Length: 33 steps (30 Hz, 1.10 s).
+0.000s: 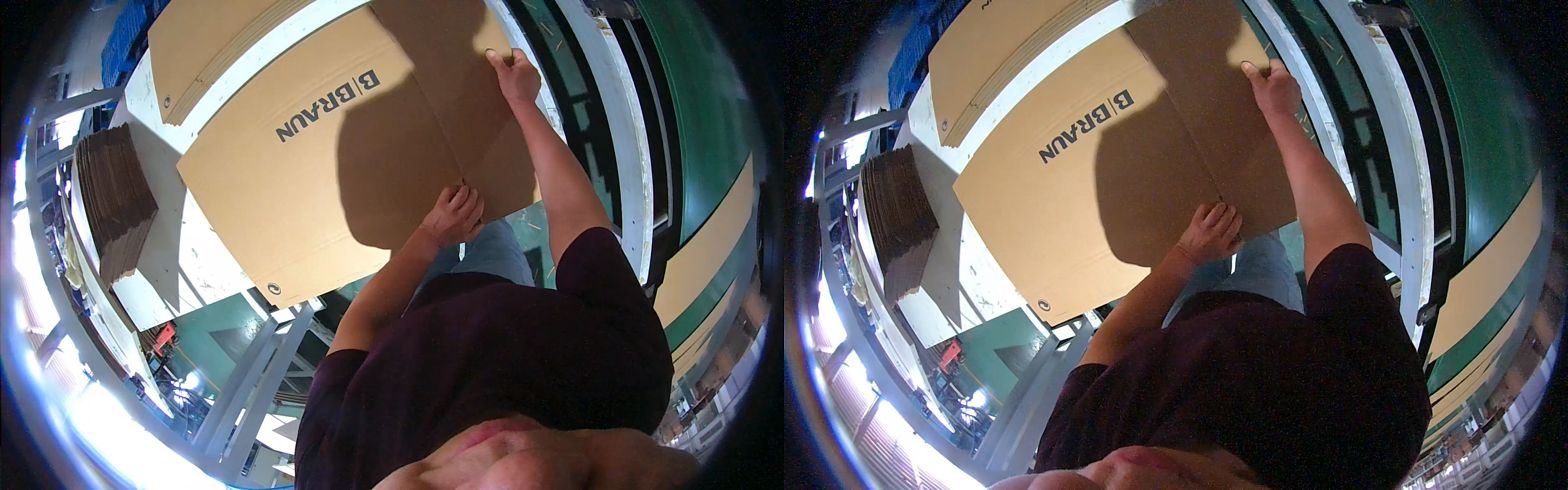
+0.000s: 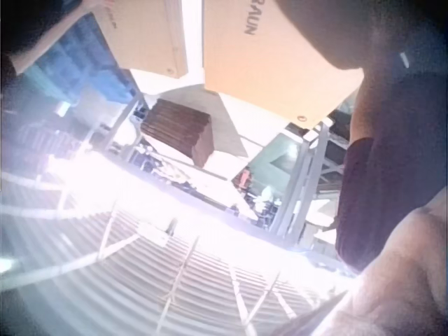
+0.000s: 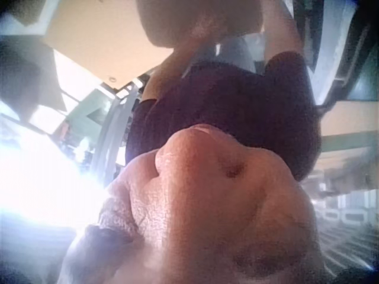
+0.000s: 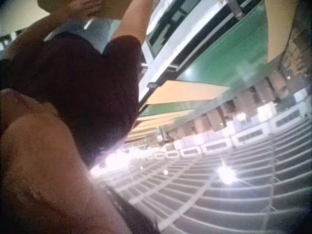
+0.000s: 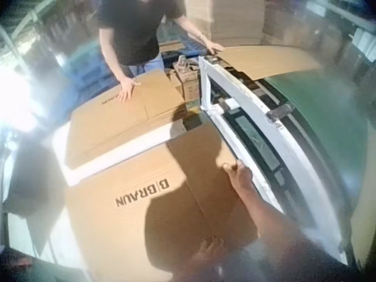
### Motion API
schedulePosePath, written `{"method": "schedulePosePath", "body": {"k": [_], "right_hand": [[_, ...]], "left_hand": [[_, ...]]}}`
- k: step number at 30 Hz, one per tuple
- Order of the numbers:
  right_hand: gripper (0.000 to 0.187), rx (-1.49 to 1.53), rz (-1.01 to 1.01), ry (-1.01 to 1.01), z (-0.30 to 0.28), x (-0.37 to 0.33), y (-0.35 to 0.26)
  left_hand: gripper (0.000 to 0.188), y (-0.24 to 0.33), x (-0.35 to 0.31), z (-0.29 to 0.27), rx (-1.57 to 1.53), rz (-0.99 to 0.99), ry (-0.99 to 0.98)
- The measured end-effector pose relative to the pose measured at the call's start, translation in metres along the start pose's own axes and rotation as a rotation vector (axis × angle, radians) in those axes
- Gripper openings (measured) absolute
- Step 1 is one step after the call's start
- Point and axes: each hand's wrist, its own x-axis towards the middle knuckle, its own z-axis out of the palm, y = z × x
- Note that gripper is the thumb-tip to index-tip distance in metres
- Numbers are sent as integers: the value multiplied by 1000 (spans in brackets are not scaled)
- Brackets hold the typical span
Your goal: The person folds flat cardboard pieces on a table and places them onto a conveyor belt. The person repeatedly picks up cardboard, folds it, and moves it to the belt while another person assists nearby.
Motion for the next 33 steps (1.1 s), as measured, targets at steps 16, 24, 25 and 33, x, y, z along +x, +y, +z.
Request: {"method": "schedulePosePath", "body": {"k": [16,24,25,33], "right_hand": [[58,254,-79,-256,-62,-58,52],[39,32,294,552,-254,-108,299],[36,719,618,698,-267,-114,362],[28,1863,1089,1041,-300,-62,470]], "left_hand": [[58,45,2,-14,205,-304,-180],[50,53,-10,-8,259,-363,-215],[49,48,-13,0,229,-362,-175],[48,10,-36,19,238,-32,8]]}}
